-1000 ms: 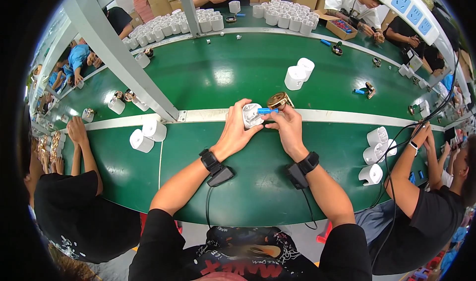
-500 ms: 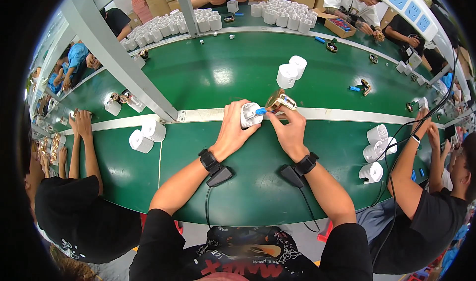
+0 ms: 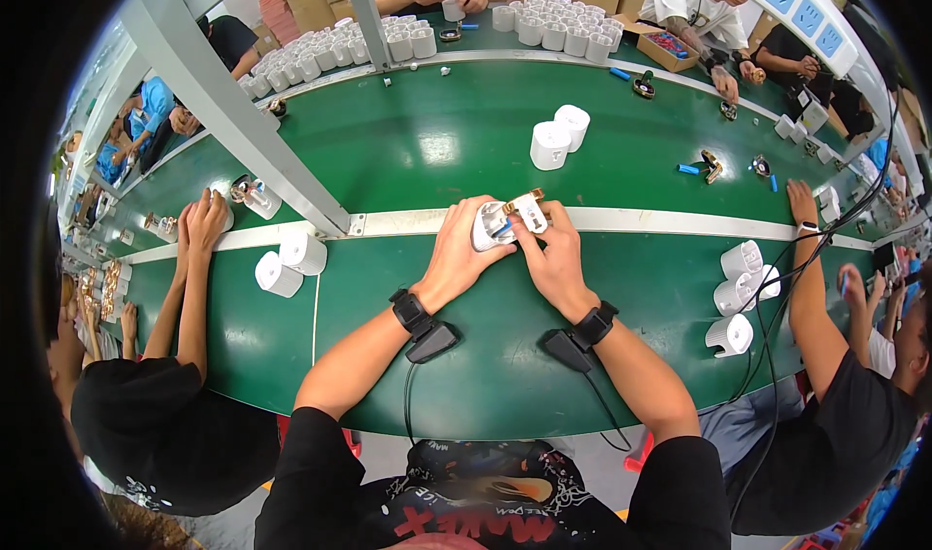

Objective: The person assembles electronic devices by picking up a white plastic housing, inserting a blue battery and a circuit board with a speaker, and then placing the assembled unit back onto the conveyor belt.

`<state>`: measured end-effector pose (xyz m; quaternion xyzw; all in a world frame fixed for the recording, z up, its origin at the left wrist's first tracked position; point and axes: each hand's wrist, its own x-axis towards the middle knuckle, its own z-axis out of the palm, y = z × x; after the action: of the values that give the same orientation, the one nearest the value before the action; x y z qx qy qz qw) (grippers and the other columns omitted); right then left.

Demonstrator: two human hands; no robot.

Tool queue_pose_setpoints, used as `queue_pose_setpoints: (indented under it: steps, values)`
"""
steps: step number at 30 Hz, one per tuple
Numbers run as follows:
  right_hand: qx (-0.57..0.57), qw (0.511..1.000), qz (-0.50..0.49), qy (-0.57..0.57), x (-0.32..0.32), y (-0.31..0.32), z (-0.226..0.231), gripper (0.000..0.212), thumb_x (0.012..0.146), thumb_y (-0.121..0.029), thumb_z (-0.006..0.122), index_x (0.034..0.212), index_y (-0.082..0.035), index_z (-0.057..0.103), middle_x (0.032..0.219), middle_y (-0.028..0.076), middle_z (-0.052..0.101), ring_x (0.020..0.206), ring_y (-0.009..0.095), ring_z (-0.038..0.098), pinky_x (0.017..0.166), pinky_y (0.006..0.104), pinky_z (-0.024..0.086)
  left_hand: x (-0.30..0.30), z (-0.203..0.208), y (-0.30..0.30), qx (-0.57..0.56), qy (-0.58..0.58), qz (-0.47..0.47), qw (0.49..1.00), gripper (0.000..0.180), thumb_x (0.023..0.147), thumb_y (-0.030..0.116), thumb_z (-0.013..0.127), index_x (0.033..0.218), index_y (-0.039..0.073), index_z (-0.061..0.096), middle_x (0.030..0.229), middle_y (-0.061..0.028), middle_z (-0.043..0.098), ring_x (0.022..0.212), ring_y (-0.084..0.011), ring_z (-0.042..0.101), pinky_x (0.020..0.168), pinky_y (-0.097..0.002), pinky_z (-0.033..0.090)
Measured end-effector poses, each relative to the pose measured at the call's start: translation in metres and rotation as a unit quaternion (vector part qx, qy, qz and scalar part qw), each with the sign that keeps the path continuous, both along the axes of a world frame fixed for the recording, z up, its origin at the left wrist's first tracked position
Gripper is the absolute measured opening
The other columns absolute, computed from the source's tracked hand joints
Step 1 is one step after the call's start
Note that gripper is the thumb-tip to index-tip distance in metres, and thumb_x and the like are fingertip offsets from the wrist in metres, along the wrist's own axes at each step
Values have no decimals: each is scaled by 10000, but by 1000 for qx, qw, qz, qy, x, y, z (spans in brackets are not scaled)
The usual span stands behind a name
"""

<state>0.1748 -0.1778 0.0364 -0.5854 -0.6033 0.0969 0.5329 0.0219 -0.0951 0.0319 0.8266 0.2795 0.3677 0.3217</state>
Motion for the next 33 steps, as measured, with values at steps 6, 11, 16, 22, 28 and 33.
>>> queue_pose_setpoints:
  steps: [6,11,16,22,28,33]
  values:
    - [-40,980,70,181,-2,5,-17,235,947,-112,596,1133,9,675,962,88,599,806,168,577,722,267,463,0,-1,0,4,-36,22,999,614,668,163,850,1186,51,538,1066,-127,607,988,-338,558,873,-425,460]
    - [-112,979,69,156,4,4,-22,298,988,-111,553,1244,26,622,1138,58,639,1003,122,587,864,276,476,-1,-1,-2,2,-37,26,999,601,676,179,851,1179,60,544,1058,-130,630,993,-336,597,859,-423,480]
    - [-175,979,54,87,-3,-1,-14,336,956,-89,575,1283,-27,615,1029,62,674,879,138,615,772,279,498,1,-6,1,-58,-41,51,996,590,697,193,845,1180,56,536,1056,-159,648,992,-358,629,845,-431,501]
    - [-111,986,117,-53,9,0,-9,398,903,-89,619,1301,-90,610,977,76,682,789,176,621,680,305,508,-16,-6,51,-80,-45,165,982,624,700,206,849,1200,45,511,1036,-189,661,990,-370,643,841,-440,510]
    - [-2,986,-125,-111,36,62,1,465,868,-98,670,1308,-88,521,997,119,681,841,225,652,711,342,517,-58,-23,108,-59,-8,298,953,732,685,217,863,1255,-11,464,1111,-202,643,1051,-328,625,896,-403,495]
    - [-125,966,-134,-181,55,95,-8,439,860,-100,686,1258,-94,501,1044,142,640,879,262,654,734,345,517,-43,-15,81,59,-3,386,920,860,634,198,891,1314,-7,406,1216,-220,533,1168,-403,474,1009,-477,385]
